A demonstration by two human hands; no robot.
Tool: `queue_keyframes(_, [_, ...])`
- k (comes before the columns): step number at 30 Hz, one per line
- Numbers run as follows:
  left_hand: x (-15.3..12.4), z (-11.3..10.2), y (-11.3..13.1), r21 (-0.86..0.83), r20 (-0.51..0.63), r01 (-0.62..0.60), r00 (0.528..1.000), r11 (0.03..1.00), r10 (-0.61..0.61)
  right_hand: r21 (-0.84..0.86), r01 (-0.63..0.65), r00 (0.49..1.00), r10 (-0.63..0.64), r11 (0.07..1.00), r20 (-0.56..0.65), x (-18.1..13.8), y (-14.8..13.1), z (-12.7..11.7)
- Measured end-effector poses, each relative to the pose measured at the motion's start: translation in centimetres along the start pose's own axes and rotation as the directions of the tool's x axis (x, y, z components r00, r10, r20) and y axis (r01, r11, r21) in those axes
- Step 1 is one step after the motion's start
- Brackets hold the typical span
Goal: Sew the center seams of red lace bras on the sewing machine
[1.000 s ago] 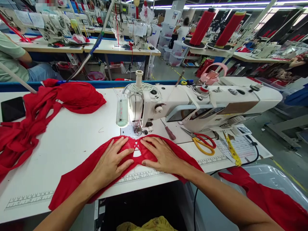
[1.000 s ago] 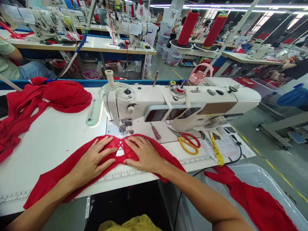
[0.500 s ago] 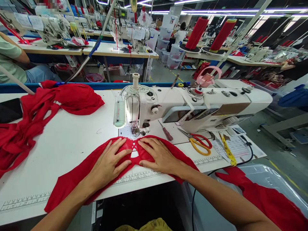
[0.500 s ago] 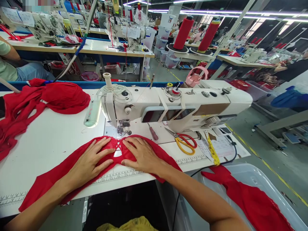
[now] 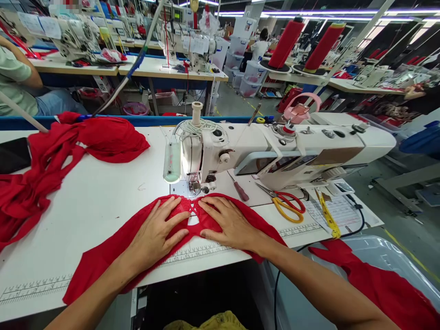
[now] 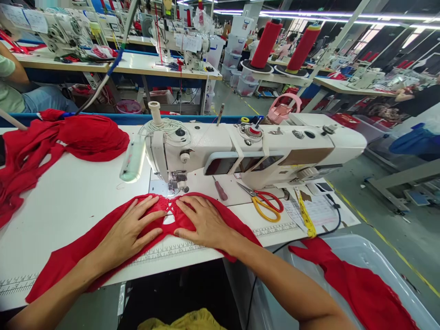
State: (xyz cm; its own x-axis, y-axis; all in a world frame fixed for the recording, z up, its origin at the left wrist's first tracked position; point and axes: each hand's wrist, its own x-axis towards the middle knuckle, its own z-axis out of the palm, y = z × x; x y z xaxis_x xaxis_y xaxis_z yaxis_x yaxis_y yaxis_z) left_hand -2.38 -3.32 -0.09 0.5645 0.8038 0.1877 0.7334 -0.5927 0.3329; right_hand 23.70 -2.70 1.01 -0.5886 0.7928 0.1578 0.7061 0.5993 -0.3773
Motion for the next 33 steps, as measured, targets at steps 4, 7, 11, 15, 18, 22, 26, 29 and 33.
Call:
queue_keyframes(4, [0.0,0.0,0.0,0.002,0.013,-0.004,1.000,1.000,0.003,-0.005,0.008,1.000,-0.008,1.000,-0.001,0.0,0.1,0.1])
queue_keyframes(7, [0.1,-0.1,0.0,-0.004,0.014,-0.005,1.000,1.000,0.005,-0.009,0.015,1.000,-0.015,1.000,-0.003,0.0,0.1,0.1])
queue_keyframes(11, [0.1,-0.3,0.1,-0.010,0.005,-0.011,1.000,1.000,0.011,-0.019,0.027,1.000,-0.027,0.999,-0.001,0.0,0.1,0.0])
queue_keyframes(15, [0.1,-0.5,0.3,-0.007,0.000,-0.008,1.000,1.000,0.008,-0.015,0.020,1.000,-0.020,1.000,0.000,0.0,0.0,-0.1])
queue_keyframes(18, [0.1,-0.5,0.5,0.000,-0.013,-0.003,1.000,1.000,0.003,-0.008,0.015,1.000,-0.015,1.000,-0.005,-0.1,-0.1,-0.1])
queue_keyframes(22, [0.1,-0.4,0.5,0.011,-0.021,-0.003,1.000,1.000,0.003,-0.010,0.020,1.000,-0.020,1.000,0.004,-0.2,0.0,0.0])
queue_keyframes(26, [0.1,-0.5,0.2,0.023,0.009,-0.013,1.000,1.000,0.013,-0.001,0.024,0.999,-0.024,1.000,0.041,-0.3,0.1,-0.2])
queue_keyframes(29, [0.2,-0.5,-0.2,0.037,0.027,-0.028,0.999,0.999,0.027,0.001,0.022,0.997,-0.022,1.000,0.075,-0.3,0.2,-0.5])
queue_keyframes(33, [0.3,-0.3,-0.7,0.028,0.010,-0.041,0.999,0.999,0.040,0.000,0.025,0.996,-0.025,1.000,0.089,-0.4,0.5,-0.6])
